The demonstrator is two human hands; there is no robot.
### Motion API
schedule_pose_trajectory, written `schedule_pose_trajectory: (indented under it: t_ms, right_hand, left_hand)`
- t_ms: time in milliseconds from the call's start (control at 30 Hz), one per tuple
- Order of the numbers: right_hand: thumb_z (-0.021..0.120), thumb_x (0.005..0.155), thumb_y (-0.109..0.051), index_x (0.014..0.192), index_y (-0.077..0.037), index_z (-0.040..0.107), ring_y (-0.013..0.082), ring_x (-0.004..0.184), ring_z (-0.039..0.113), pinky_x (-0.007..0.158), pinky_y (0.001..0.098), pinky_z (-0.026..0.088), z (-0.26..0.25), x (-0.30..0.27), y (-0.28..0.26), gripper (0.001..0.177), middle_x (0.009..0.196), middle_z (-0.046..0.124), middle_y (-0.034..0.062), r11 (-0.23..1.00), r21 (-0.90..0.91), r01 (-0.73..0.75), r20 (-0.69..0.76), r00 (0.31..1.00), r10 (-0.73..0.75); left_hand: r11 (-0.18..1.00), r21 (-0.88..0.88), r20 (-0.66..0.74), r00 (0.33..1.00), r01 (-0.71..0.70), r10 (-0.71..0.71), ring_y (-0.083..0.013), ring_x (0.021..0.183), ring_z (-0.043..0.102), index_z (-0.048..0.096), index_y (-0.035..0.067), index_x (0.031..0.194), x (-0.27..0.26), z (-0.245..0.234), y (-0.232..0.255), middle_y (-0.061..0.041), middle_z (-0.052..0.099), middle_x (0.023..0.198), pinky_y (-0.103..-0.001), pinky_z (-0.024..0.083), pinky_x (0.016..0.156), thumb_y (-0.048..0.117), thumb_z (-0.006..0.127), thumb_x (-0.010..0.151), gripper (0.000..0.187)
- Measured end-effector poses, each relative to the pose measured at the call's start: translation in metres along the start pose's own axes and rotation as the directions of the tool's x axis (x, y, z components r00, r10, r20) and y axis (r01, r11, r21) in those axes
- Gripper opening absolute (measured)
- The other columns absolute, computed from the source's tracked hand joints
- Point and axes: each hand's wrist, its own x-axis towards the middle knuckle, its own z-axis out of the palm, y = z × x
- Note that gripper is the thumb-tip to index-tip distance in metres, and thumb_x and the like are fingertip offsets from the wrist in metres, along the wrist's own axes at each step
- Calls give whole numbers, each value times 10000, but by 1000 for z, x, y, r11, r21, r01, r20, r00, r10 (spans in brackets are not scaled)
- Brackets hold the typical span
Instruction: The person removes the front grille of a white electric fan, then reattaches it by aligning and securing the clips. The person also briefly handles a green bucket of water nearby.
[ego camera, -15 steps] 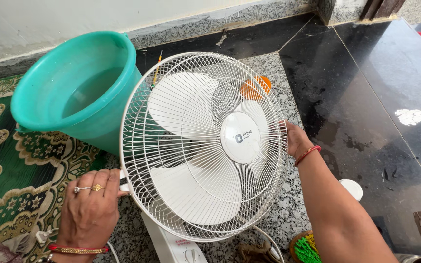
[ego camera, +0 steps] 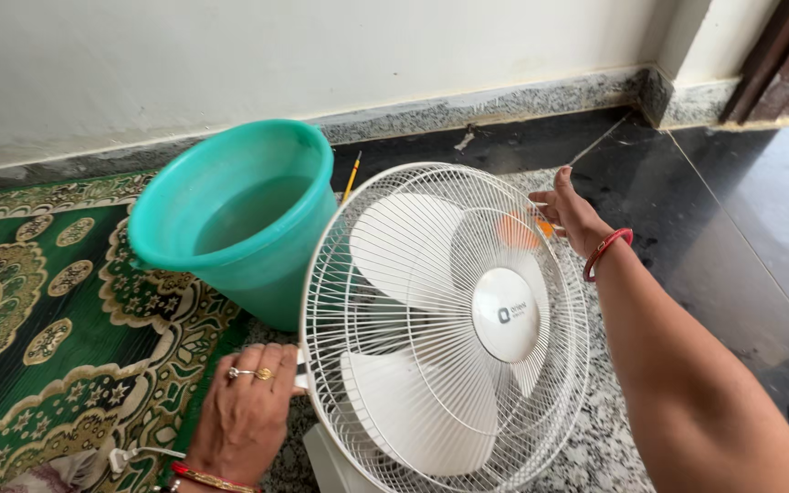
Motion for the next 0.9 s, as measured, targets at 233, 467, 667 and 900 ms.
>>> schedule_pose_trajectory:
  t_ms: [233,467,667,900]
  right_hand:
    - [8,813,-878,1513,-28,479,325,1547,326,1268,529,169,30,37,-73,1198,1620,423,195,967,-220,125,153,984,-92]
    - [71,750,-916,1565,-92,307,360,1534,221,1219,581,185,67,21,-130,1183,1611,349,211,816,-478,326,239,942,-237]
    - [317,910,-706,1483,-192,533,330,1462,415,1197,567,322,98,-1,-167,799,1542,497,134,605,-667,435,343,900,-269]
    - [587,961,-381,1225,-250,754,213,1226,683,1059,439,532,155,-66,-216,338,1292,758,14,446,-584,678,593,732,-336]
  left_hand:
    - [998,-29,-35,998,-50,49,-297,1069,569,553,-82,1278,1,16,2,-213,631,1195,-428,464,894,128,492,918,421]
    - [995,-83,-48,997,-60,56,-300,1097,553,557,-91,1259,6,8,11,-191,614,1184,-429,452,887,115,499,906,413]
    - [997,-55,-120,992,-53,46,-262,1037,539,599,-65,1225,6,1,20,-143,594,1118,-431,446,917,129,538,909,376]
    - [997,-49,-167,985,-59,50,-237,1049,525,661,-19,1153,16,0,25,-107,603,1125,-408,439,942,157,555,955,285]
